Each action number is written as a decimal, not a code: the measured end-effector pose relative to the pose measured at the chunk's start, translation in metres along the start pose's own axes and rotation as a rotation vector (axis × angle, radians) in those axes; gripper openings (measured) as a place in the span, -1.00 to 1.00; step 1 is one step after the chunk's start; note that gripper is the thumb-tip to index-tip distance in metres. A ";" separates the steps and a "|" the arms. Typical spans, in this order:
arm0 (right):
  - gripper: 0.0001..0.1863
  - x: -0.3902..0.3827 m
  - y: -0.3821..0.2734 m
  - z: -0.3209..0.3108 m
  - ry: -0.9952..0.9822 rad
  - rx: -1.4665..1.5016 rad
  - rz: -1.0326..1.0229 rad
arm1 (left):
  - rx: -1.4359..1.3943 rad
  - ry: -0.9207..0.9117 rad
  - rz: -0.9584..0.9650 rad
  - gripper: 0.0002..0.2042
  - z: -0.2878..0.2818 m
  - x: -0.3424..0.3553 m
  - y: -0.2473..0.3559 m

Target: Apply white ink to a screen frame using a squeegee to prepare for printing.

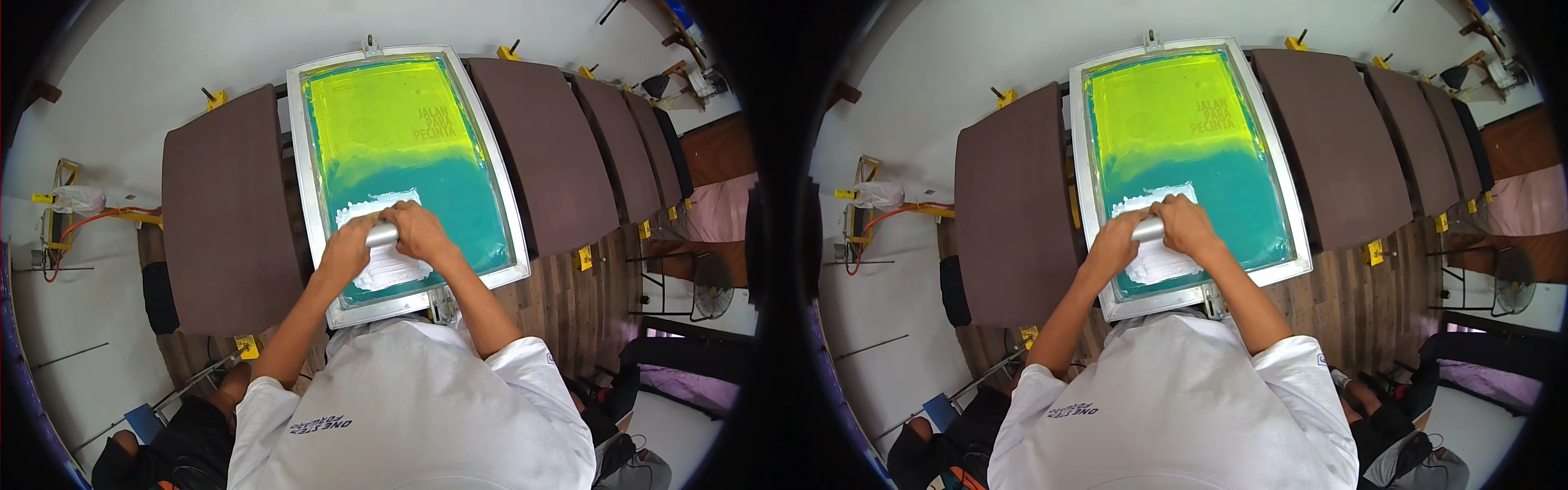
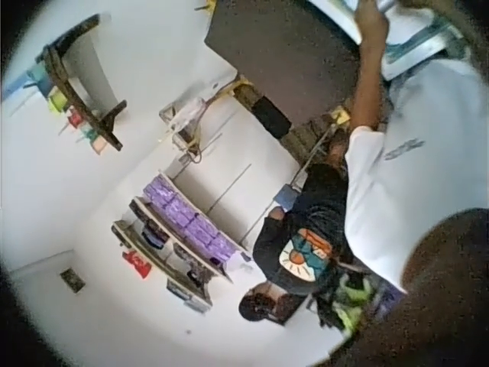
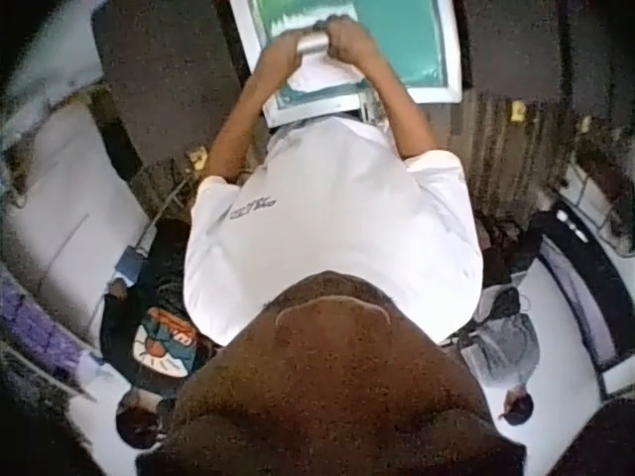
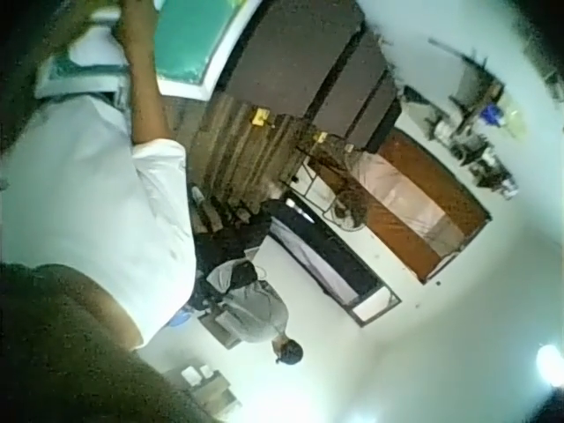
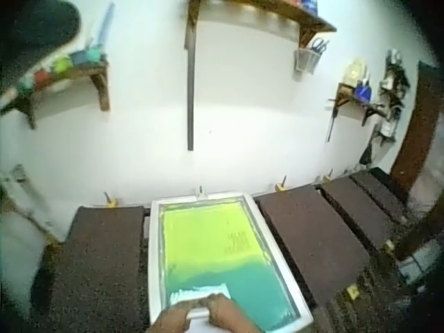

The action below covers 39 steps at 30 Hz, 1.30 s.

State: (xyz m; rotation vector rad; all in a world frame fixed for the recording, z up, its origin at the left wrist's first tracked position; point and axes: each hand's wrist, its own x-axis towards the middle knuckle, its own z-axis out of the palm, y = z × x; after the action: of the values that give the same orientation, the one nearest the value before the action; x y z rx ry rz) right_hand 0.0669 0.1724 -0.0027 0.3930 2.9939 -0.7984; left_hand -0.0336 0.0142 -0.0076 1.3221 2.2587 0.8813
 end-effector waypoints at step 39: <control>-0.51 -0.086 -0.025 0.007 -0.077 0.104 0.068 | -0.068 -0.110 -0.123 -0.54 0.029 -0.079 0.038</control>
State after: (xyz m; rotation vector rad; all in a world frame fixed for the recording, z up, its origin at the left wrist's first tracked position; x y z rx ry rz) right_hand 0.1435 0.1280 0.0101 0.4539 2.8596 -0.9434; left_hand 0.0457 -0.0316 -0.0023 1.1597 2.1796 0.8145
